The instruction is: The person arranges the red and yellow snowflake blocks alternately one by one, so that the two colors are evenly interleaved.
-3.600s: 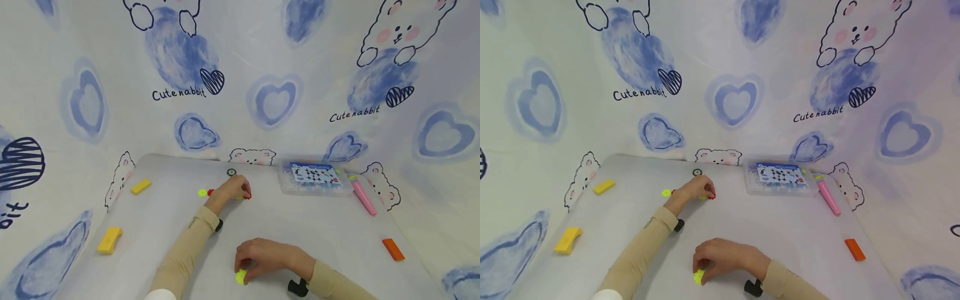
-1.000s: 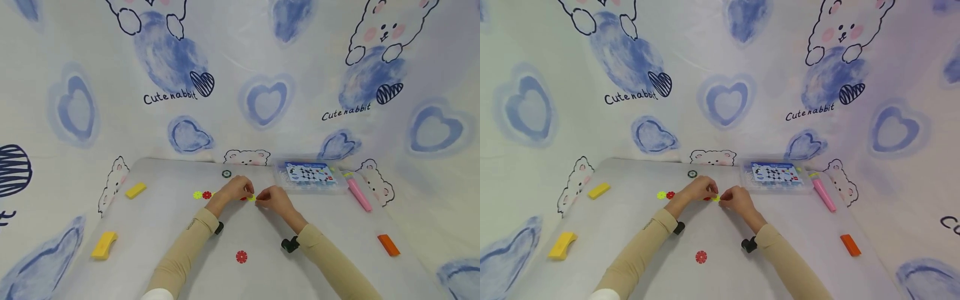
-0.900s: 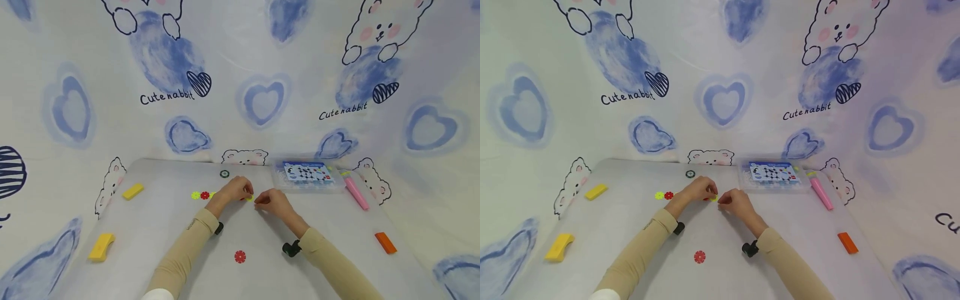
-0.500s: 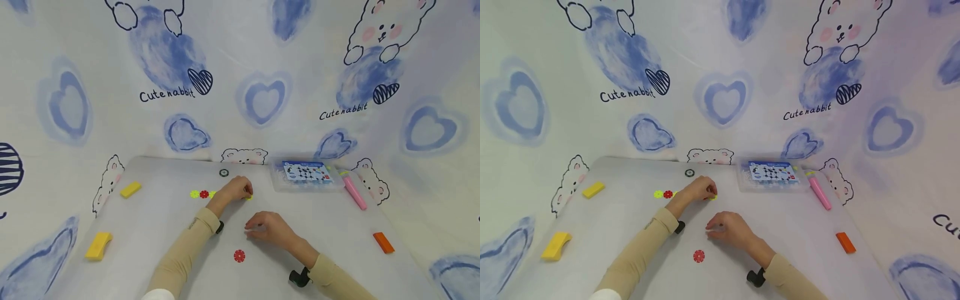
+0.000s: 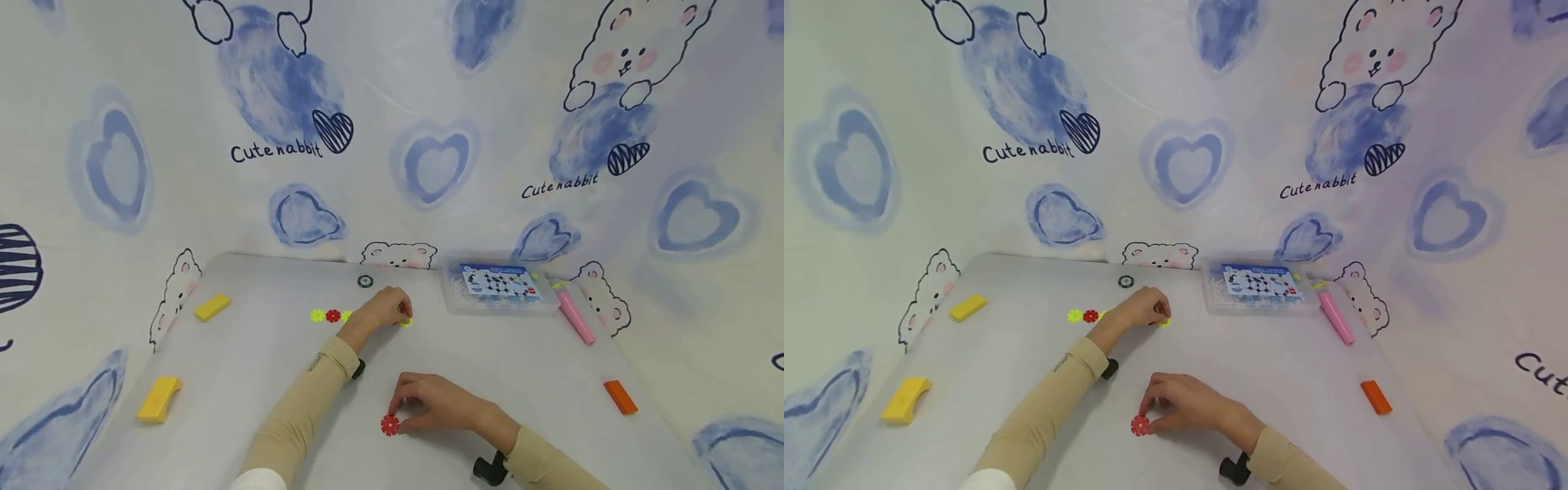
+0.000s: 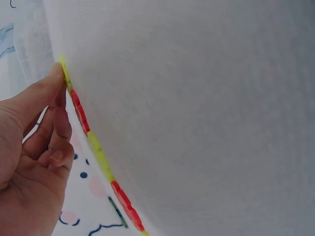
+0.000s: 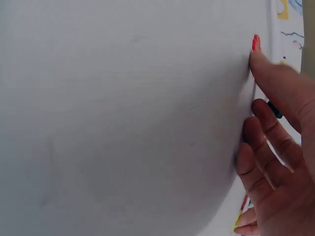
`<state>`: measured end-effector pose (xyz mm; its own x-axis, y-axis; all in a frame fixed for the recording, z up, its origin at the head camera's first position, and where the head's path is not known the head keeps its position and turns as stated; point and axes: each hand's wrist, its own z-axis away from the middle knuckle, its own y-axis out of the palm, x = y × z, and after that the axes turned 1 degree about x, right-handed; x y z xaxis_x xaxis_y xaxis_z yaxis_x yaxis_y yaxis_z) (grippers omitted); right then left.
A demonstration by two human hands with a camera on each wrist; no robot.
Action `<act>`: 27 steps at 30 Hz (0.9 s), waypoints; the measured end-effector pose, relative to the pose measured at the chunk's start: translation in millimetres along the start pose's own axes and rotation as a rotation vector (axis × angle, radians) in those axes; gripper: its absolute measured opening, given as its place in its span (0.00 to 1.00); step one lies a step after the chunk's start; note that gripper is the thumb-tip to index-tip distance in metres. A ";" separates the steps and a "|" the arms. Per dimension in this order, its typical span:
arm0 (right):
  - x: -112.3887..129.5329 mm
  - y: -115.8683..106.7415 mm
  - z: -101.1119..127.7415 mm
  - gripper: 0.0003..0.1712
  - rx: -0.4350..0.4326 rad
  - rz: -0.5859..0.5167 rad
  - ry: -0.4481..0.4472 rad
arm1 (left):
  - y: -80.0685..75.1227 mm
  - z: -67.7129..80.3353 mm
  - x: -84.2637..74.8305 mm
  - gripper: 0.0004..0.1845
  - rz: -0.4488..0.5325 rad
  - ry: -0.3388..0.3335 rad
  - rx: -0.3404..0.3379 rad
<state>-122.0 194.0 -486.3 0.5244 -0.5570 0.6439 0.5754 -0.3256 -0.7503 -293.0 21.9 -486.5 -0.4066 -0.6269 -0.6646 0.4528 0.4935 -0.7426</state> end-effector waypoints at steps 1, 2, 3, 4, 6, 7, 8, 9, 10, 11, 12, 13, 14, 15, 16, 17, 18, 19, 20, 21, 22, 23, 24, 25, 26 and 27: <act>0.8 1.1 -0.8 0.15 0.002 0.003 0.001 | 0.0 -0.3 0.2 0.02 -0.003 -0.003 0.002; 2.0 2.2 -1.8 0.16 0.004 0.008 0.001 | 0.2 -0.6 0.5 0.02 -0.003 -0.007 0.006; 3.4 3.1 -2.6 0.17 0.007 0.009 0.003 | 0.4 -0.9 0.6 0.02 -0.003 -0.011 0.010; 4.8 3.8 -3.5 0.17 0.010 0.012 0.006 | 0.7 -1.3 0.6 0.02 -0.006 -0.013 0.013; 7.8 4.7 -5.3 0.17 0.019 0.023 0.007 | 0.5 -1.9 -0.2 0.02 -0.005 -0.021 0.020; 9.1 4.8 -6.1 0.17 0.024 0.029 0.004 | 0.3 -2.2 -0.7 0.02 -0.008 -0.025 0.023; 10.4 4.5 -6.7 0.16 0.030 0.021 -0.002 | -0.1 -2.4 -1.3 0.02 -0.012 -0.027 0.026; 11.4 3.9 -7.1 0.15 0.038 0.003 -0.011 | -0.6 -2.8 -1.9 0.03 -0.019 -0.027 0.027; 12.1 3.2 -7.5 0.13 0.047 -0.017 -0.031 | -1.0 -3.2 -2.4 0.03 -0.026 -0.027 0.028; 12.3 2.7 -7.6 0.12 0.061 -0.055 -0.051 | -1.6 -3.3 -2.9 0.03 -0.030 -0.026 0.029; 12.2 2.3 -7.5 0.10 0.077 -0.095 -0.073 | -1.9 -3.4 -3.1 0.03 -0.035 -0.022 0.029; 12.2 1.9 -7.3 0.09 0.093 -0.141 -0.096 | -2.4 -3.4 -3.0 0.03 -0.041 -0.017 0.028; 11.9 1.6 -6.6 0.07 0.111 -0.191 -0.111 | -2.7 -3.2 -2.7 0.03 -0.041 -0.013 0.028; 11.3 1.4 -5.7 0.07 0.129 -0.236 -0.122 | -2.8 -3.1 -2.4 0.03 -0.038 -0.007 0.026; 10.4 1.4 -4.7 0.06 0.143 -0.274 -0.129 | -2.6 -2.6 -1.7 0.03 -0.035 -0.004 0.026; 9.5 1.3 -3.6 0.06 0.151 -0.310 -0.127 | -2.6 -2.2 -1.4 0.03 -0.033 -0.001 0.025; 8.3 1.6 -2.4 0.06 0.152 -0.340 -0.124 | -2.5 -1.4 -1.2 0.03 -0.030 -0.001 0.023; 7.4 1.7 -1.4 0.06 0.149 -0.368 -0.119 | -2.4 -0.7 -1.2 0.03 -0.029 0.000 0.023; 6.8 1.6 -0.5 0.07 0.143 -0.394 -0.112 | -2.5 0.0 -1.4 0.02 -0.029 -0.001 0.023; 6.8 1.2 0.2 0.06 0.136 -0.419 -0.105 | -2.6 0.6 -1.8 0.02 -0.031 -0.002 0.024; 7.0 0.3 1.0 0.06 0.125 -0.440 -0.101 | -3.0 1.5 -2.4 0.02 -0.035 -0.004 0.025; 6.7 -0.7 1.7 0.06 0.110 -0.454 -0.100 | -3.3 1.9 -3.1 0.03 -0.038 -0.004 0.025; 6.2 -2.0 2.5 0.06 0.097 -0.470 -0.100 | -3.3 2.2 -3.6 0.02 -0.039 -0.004 0.023; 5.8 -3.8 3.0 0.06 0.085 -0.479 -0.101 | -3.3 2.0 -3.7 0.02 -0.041 -0.003 0.020; 4.8 -5.6 3.4 0.06 0.073 -0.486 -0.101 | -3.2 1.9 -4.2 0.02 -0.040 -0.003 0.018; 2.9 -7.4 3.6 0.06 0.060 -0.486 -0.101 | -3.0 1.7 -4.6 0.03 -0.042 -0.001 0.017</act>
<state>-122.4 197.5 -478.4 0.2431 -0.2740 0.9305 0.8017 -0.4833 -0.3517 -291.2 22.3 -481.1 -0.4244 -0.6475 -0.6330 0.4490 0.4566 -0.7681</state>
